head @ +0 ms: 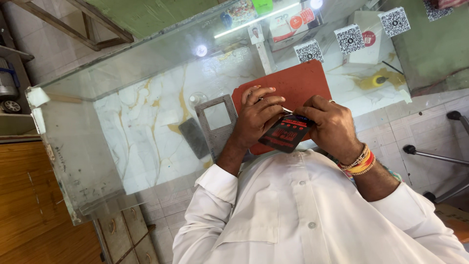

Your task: The person applies liquid from a yellow bottle along the edge of a smartphone, then uses a white card to press and smooth the screen area. The person repeats the application and pressing steps on the same device.

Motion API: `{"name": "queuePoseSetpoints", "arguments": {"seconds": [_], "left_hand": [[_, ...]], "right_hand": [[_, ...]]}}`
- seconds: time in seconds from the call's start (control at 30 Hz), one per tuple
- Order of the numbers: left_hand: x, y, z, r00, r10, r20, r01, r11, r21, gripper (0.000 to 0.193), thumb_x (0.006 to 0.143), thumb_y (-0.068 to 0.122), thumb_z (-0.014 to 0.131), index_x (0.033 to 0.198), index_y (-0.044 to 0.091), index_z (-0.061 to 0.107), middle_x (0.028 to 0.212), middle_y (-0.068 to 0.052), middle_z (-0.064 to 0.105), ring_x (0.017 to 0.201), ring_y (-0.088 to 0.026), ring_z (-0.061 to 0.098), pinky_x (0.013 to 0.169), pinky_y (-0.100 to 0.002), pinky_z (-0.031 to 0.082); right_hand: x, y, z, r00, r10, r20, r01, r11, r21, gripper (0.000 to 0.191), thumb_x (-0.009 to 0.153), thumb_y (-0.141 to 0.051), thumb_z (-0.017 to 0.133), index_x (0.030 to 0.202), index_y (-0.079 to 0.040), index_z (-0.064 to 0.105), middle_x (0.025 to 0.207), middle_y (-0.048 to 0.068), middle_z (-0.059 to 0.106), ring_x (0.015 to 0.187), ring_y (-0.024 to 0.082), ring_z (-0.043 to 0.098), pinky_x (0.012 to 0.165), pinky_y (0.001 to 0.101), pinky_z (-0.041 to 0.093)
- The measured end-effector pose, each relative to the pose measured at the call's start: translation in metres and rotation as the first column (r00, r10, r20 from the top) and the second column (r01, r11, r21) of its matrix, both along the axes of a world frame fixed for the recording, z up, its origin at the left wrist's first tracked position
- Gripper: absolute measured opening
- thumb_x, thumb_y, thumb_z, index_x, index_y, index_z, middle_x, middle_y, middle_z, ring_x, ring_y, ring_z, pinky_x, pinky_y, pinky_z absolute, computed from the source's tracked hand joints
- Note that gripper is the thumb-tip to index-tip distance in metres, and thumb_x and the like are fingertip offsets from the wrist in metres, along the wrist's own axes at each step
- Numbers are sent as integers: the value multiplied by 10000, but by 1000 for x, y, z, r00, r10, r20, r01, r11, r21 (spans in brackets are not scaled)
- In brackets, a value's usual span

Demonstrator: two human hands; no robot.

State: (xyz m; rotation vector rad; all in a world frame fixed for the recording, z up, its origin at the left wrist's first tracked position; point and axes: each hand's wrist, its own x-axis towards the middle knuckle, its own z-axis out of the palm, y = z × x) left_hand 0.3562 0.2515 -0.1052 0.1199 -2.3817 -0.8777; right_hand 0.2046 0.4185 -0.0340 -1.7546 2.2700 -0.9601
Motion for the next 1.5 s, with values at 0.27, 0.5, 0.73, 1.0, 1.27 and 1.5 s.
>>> {"name": "queuePoseSetpoints", "arguments": {"seconds": [0.27, 0.5, 0.73, 1.0, 1.27, 1.5], "left_hand": [[14, 8, 9, 1000, -10, 16, 11, 1000, -18, 154, 896, 164, 815, 1022, 157, 729, 1238, 44, 689, 1325, -227, 538, 1171, -520, 336], [21, 17, 11, 1000, -2, 5, 2, 1000, -11, 169, 881, 156, 819, 1012, 165, 713, 1174, 54, 684, 1287, -209, 548, 1164, -514, 335], [24, 27, 11, 1000, 26, 16, -26, 1000, -11, 172, 883, 116, 823, 972, 170, 686, 1099, 59, 675, 1250, -197, 557, 1157, -507, 331], [18, 28, 8, 999, 36, 22, -36, 999, -2, 245, 819, 179, 883, 943, 174, 673, 1068, 66, 669, 1241, -194, 553, 1160, -512, 329], [13, 24, 6, 998, 54, 22, -54, 999, 2, 285, 800, 193, 909, 954, 178, 669, 1052, 73, 661, 1235, -189, 555, 1162, -514, 328], [4, 22, 3, 997, 70, 10, -70, 997, -45, 259, 806, 128, 878, 959, 179, 676, 1055, 76, 664, 1230, -185, 561, 1164, -503, 343]], "right_hand": [[18, 9, 2, 999, 0, -45, -1, 1000, -30, 341, 679, -28, 823, 1007, -105, 772, 966, 26, 691, 749, 228, 672, 658, 350, 552], [30, 22, 0, 999, -9, -50, 6, 998, -59, 365, 673, -8, 819, 1026, -93, 781, 969, 37, 699, 753, 233, 675, 670, 362, 553], [30, 41, -8, 832, -214, 513, 274, 961, -44, 82, 960, -10, 786, 1033, -12, 749, 916, 77, 735, 778, 146, 662, 701, 281, 513], [18, 47, 2, 870, -160, 465, 168, 985, 25, 128, 925, -53, 778, 1042, -7, 752, 899, 83, 740, 703, 140, 654, 633, 292, 510], [14, 29, 19, 967, -82, 242, 73, 996, 48, 67, 910, -54, 759, 976, -48, 754, 921, 69, 721, 680, 206, 681, 600, 314, 548], [9, 22, 30, 999, -28, 39, 22, 991, 131, 113, 815, -68, 764, 927, -72, 776, 882, 30, 707, 688, 223, 681, 615, 346, 540]]}}
